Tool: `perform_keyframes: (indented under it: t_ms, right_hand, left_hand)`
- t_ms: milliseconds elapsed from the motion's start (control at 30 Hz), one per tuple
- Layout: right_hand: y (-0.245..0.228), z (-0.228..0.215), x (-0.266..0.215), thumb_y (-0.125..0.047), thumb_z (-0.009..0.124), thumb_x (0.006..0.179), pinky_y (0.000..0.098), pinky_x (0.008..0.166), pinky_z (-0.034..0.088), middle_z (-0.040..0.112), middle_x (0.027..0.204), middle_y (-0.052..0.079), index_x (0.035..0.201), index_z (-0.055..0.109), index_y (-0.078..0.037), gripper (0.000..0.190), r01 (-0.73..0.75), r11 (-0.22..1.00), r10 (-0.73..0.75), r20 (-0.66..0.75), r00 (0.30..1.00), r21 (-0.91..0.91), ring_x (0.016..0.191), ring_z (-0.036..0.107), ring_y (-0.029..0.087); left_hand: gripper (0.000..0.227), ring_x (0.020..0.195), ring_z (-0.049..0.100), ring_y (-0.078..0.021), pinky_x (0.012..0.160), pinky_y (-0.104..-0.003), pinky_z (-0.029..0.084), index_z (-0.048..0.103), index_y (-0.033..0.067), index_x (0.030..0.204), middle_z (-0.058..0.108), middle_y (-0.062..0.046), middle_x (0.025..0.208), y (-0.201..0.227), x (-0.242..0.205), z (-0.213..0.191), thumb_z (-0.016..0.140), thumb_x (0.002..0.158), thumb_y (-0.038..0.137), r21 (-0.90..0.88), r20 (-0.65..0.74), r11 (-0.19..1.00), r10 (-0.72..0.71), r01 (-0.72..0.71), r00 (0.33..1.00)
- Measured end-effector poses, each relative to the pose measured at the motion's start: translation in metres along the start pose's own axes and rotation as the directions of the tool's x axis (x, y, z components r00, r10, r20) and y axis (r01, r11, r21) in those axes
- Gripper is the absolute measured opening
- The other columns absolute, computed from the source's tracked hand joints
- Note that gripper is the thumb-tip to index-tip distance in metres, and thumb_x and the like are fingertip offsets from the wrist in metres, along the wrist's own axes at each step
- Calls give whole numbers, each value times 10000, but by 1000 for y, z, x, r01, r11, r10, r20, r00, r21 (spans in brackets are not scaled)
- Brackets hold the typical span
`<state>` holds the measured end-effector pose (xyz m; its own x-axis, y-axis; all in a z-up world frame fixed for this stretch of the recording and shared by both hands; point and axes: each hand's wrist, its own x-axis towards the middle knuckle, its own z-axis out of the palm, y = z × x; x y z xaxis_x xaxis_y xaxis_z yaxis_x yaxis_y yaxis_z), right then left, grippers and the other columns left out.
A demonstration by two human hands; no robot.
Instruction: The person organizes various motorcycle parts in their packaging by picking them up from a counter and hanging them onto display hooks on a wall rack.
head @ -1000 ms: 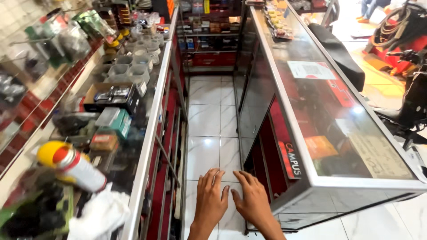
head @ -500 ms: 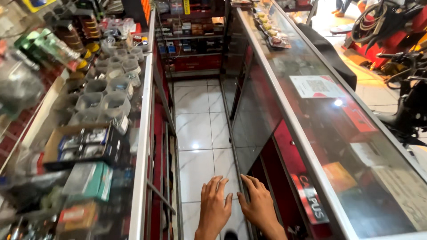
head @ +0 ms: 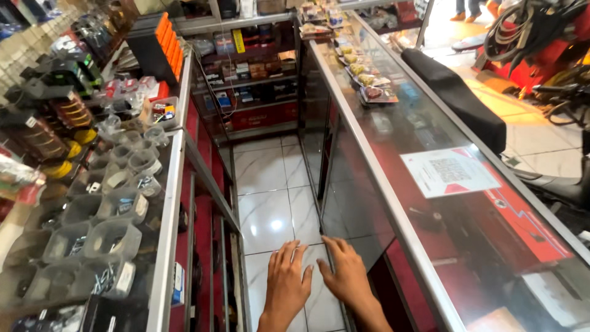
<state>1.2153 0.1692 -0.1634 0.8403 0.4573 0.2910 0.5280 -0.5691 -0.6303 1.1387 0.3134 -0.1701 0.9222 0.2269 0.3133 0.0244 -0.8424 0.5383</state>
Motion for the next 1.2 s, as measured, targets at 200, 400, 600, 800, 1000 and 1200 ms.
perform_keyframes:
  t_ms: [200,400,600,800,1000,1200]
  right_hand:
    - [18,-1,62,-225,738,857,455,1002,482,605,1337,125,1368,590,-98,546,-125,992,125,73,990,4,1206,587,352]
    - [38,16,129,-219,733,861,450,1017,470,611,1345,114,1351,582,-101,526,-134,991,134,91,987,-3,1248,580,335]
    - [64,44,217,-215,732,857,446,1014,465,595,1359,119,1370,564,-95,553,-167,985,171,92,981,-43,1256,565,321]
    - [60,60,349,-223,736,841,438,1014,474,600,1357,97,1399,578,-116,590,-210,971,217,50,975,-111,1232,588,308]
    - [55,92,449,-206,737,837,460,1001,461,606,1345,135,1351,581,-58,557,-127,986,124,-38,992,-106,1215,592,336]
    - [55,127,522,-198,733,830,459,1012,453,607,1346,144,1352,589,-69,557,-112,988,112,-12,994,-108,1213,585,343]
  left_hand:
    - [481,1378,434,-366,1143,-546,286,572,50,1325,538,-179,1418,-15,61,17,706,882,184,11,47,999,-42,42,998]
    - [482,1389,435,-350,1154,-542,287,566,66,1330,535,-150,1427,-43,130,38,703,883,182,-8,76,999,-47,48,996]
    - [471,1390,431,-362,1147,-547,292,569,66,1333,531,-162,1431,-91,227,61,698,891,167,-50,78,999,23,-19,997]
    - [517,1393,432,-357,1142,-555,294,566,59,1356,539,-159,1414,-138,360,55,712,873,174,-60,96,994,94,-89,991]
    - [470,1382,447,-371,1149,-575,301,583,28,1309,556,-179,1410,-187,459,35,708,875,156,-47,22,980,197,-196,980]
    - [476,1379,441,-381,1131,-587,301,584,30,1315,549,-184,1415,-231,517,25,704,869,144,-33,58,985,170,-168,984]
